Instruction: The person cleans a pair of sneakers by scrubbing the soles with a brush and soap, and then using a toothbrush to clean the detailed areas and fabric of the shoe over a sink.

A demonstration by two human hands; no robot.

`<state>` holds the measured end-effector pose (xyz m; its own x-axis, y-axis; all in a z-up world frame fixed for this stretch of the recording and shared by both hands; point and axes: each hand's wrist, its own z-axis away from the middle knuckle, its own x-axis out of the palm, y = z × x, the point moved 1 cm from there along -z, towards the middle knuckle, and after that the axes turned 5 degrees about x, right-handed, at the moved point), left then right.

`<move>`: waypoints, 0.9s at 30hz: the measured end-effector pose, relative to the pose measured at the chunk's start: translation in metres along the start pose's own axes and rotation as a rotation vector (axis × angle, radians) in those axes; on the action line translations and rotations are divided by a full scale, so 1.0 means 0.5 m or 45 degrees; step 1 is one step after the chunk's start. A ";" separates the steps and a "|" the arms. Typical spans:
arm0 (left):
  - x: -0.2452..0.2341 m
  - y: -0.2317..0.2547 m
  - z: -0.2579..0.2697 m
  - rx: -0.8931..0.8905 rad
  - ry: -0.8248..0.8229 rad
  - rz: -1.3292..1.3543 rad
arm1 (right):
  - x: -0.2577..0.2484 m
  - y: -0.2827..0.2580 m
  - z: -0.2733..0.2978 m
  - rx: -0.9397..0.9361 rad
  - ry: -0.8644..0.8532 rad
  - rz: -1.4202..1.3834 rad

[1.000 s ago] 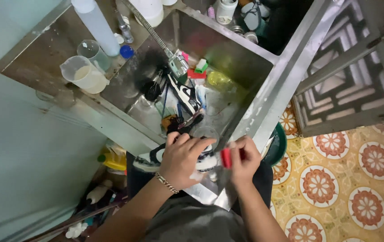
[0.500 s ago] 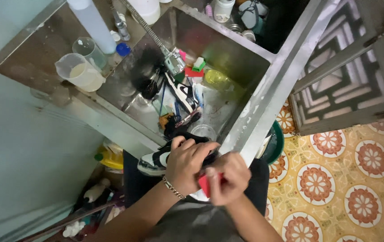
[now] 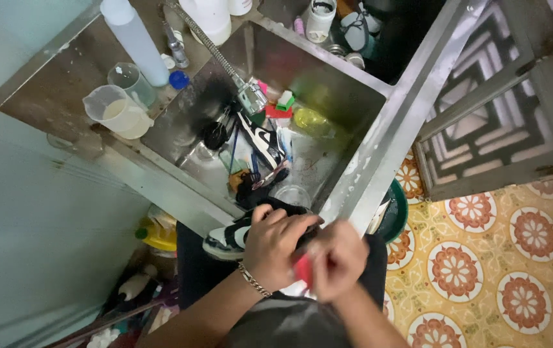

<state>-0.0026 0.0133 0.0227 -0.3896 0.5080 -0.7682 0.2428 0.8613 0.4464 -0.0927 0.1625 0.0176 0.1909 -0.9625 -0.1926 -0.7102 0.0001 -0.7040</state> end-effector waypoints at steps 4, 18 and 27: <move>-0.021 0.006 0.002 -0.070 0.092 0.125 | -0.016 0.052 0.004 -0.014 0.014 -0.025; -0.043 0.034 -0.039 0.072 0.130 0.128 | -0.020 -0.085 -0.005 -0.090 0.103 0.063; 0.015 -0.069 0.069 0.125 0.431 0.607 | -0.101 0.178 0.036 0.201 -0.038 0.278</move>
<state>0.0166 -0.0132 -0.0141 -0.4753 0.8281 -0.2973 0.5354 0.5403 0.6492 -0.1537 0.2161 -0.0476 0.0663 -0.9266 -0.3702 -0.6229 0.2514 -0.7408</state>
